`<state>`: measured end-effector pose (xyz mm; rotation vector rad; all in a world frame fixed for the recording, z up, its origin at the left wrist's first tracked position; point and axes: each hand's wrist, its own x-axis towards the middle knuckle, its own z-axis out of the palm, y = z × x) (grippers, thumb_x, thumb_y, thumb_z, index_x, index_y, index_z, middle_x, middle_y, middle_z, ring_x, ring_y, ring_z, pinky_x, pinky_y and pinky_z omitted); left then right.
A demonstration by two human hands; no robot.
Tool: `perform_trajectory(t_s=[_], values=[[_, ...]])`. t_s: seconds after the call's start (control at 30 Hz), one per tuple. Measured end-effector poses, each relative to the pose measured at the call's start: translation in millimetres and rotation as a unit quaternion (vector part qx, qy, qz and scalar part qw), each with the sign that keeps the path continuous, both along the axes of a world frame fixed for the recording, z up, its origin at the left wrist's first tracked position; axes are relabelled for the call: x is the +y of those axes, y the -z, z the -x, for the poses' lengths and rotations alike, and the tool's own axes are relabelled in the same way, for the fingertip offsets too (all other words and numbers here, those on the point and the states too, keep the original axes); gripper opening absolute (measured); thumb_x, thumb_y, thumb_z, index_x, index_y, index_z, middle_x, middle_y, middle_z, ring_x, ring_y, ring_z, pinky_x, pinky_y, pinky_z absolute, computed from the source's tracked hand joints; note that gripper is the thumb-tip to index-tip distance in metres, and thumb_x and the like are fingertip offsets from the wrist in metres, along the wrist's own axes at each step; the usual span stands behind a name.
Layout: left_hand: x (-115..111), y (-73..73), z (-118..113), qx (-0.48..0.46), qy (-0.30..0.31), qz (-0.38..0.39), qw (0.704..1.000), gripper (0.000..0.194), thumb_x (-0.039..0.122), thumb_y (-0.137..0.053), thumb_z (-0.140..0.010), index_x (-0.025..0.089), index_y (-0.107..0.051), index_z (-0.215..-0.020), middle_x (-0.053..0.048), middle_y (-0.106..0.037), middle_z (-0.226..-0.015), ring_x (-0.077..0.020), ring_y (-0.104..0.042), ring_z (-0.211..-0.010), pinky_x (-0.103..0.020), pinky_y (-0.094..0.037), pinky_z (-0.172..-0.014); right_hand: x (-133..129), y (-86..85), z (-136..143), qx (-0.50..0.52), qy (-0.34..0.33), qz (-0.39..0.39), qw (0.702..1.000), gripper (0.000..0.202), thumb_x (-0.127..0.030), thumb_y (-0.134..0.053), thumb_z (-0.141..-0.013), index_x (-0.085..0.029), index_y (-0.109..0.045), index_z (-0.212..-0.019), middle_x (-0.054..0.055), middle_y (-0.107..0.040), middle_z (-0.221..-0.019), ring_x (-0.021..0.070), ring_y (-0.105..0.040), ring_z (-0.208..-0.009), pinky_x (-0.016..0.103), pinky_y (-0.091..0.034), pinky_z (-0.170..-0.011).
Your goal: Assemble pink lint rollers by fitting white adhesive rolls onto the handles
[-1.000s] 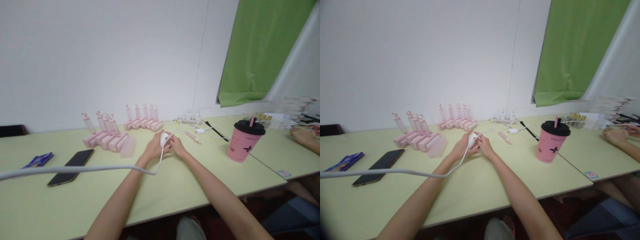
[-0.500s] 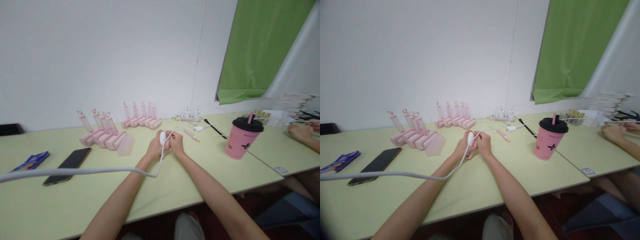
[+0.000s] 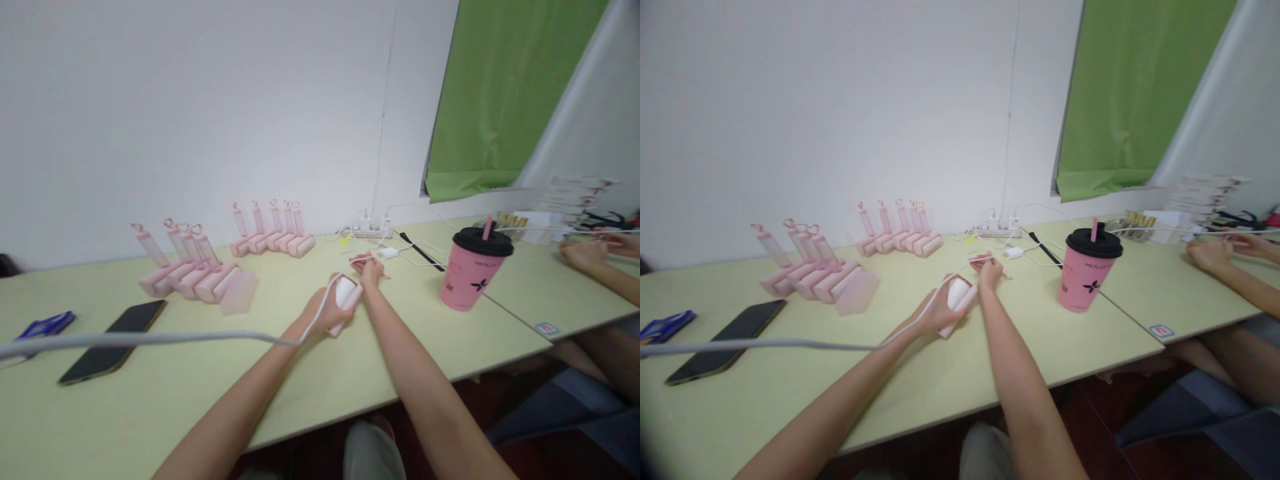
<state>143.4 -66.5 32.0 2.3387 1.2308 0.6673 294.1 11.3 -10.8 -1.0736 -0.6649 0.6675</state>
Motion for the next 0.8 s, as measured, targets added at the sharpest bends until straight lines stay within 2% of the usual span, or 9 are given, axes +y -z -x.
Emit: perform_trajectory(t_s=[0.03,0.07,0.13,0.2,0.3,0.4,0.5,0.67,0.8], values=[[-3.7,0.2,-1.8,0.002,0.021,0.003,1.000,0.065,0.038,-0.064,-0.064,0.022,-0.037,-0.122,-0.005,-0.064,-0.085,-0.0205,-0.061,-0.070,-0.026,-0.042,-0.061,0.7,-0.3,-10.5,0.036,-0.011,-0.006,0.999,0.035,-0.044,-0.047,-0.080,-0.015,-0.061,-0.066,0.005,-0.065,-0.058,0.0143,-0.062,-0.056,0.026,-0.049,-0.060],[-4.6,-0.1,-1.9,0.005,0.007,-0.001,1.000,0.061,0.038,-0.060,-0.068,0.022,-0.036,-0.122,-0.005,-0.064,-0.083,-0.0202,-0.061,-0.068,-0.026,-0.041,-0.059,0.3,-1.0,-18.5,0.043,-0.042,-0.005,0.998,0.036,-0.046,-0.048,-0.080,-0.014,-0.061,-0.068,0.006,-0.067,-0.062,0.0141,-0.063,-0.057,0.026,-0.049,-0.058],[1.8,-1.4,3.5,-0.004,-0.079,-0.084,0.993,0.058,0.036,-0.058,-0.071,0.022,-0.036,-0.123,-0.007,-0.063,-0.090,-0.0219,-0.061,-0.074,-0.027,-0.041,-0.062,-3.0,-3.7,-22.8,0.009,-0.128,-0.018,0.992,0.038,-0.048,-0.047,-0.080,-0.014,-0.063,-0.078,0.008,-0.070,-0.076,0.0142,-0.065,-0.067,0.024,-0.049,-0.062],[14.5,-2.3,15.1,-0.003,-0.131,-0.131,0.983,0.060,0.036,-0.059,-0.070,0.022,-0.034,-0.123,-0.008,-0.063,-0.094,-0.0237,-0.061,-0.078,-0.028,-0.041,-0.064,-7.9,-7.6,-10.5,-0.003,-0.174,-0.021,0.985,0.044,-0.052,-0.039,-0.083,-0.016,-0.063,-0.087,0.008,-0.069,-0.090,0.0147,-0.065,-0.076,0.025,-0.050,-0.064],[30.7,-0.5,33.1,-0.015,-0.183,-0.137,0.973,0.060,0.038,-0.059,-0.072,0.023,-0.032,-0.124,-0.008,-0.063,-0.095,-0.0230,-0.062,-0.079,-0.028,-0.041,-0.063,-13.4,-12.1,21.8,-0.080,-0.300,-0.024,0.950,0.042,-0.050,-0.041,-0.083,-0.017,-0.063,-0.097,0.009,-0.064,-0.107,0.0178,-0.063,-0.089,0.027,-0.051,-0.065],[34.9,2.9,40.6,-0.015,-0.193,-0.153,0.969,0.063,0.040,-0.059,-0.073,0.023,-0.030,-0.126,-0.008,-0.063,-0.098,-0.0224,-0.063,-0.080,-0.027,-0.042,-0.063,-15.0,-11.8,42.1,-0.132,-0.309,-0.054,0.940,0.037,-0.047,-0.051,-0.079,-0.022,-0.060,-0.105,0.006,-0.058,-0.117,0.0188,-0.059,-0.099,0.026,-0.052,-0.064],[31.9,4.4,38.0,0.000,-0.163,-0.188,0.968,0.070,0.043,-0.057,-0.074,0.020,-0.023,-0.131,-0.010,-0.062,-0.100,-0.0240,-0.063,-0.081,-0.028,-0.042,-0.062,-15.7,-9.4,43.5,-0.163,-0.300,-0.076,0.937,0.039,-0.045,-0.055,-0.076,-0.026,-0.058,-0.110,0.003,-0.058,-0.117,0.0180,-0.057,-0.099,0.025,-0.052,-0.064],[30.7,4.0,33.0,-0.016,-0.184,-0.220,0.958,0.088,0.047,-0.054,-0.076,0.011,-0.003,-0.138,-0.012,-0.063,-0.094,-0.0245,-0.064,-0.079,-0.028,-0.042,-0.059,-18.4,-12.4,40.1,-0.157,-0.305,-0.105,0.933,0.040,-0.046,-0.055,-0.075,-0.025,-0.061,-0.108,0.004,-0.060,-0.113,0.0179,-0.059,-0.092,0.026,-0.053,-0.060],[34.3,6.9,37.4,-0.014,-0.156,-0.229,0.961,0.093,0.047,-0.054,-0.076,0.011,0.005,-0.139,-0.011,-0.063,-0.093,-0.0235,-0.064,-0.078,-0.027,-0.042,-0.059,-22.6,-18.0,42.7,-0.158,-0.294,-0.103,0.937,0.039,-0.045,-0.058,-0.074,-0.024,-0.063,-0.106,0.004,-0.063,-0.108,0.0159,-0.060,-0.087,0.027,-0.054,-0.065]])
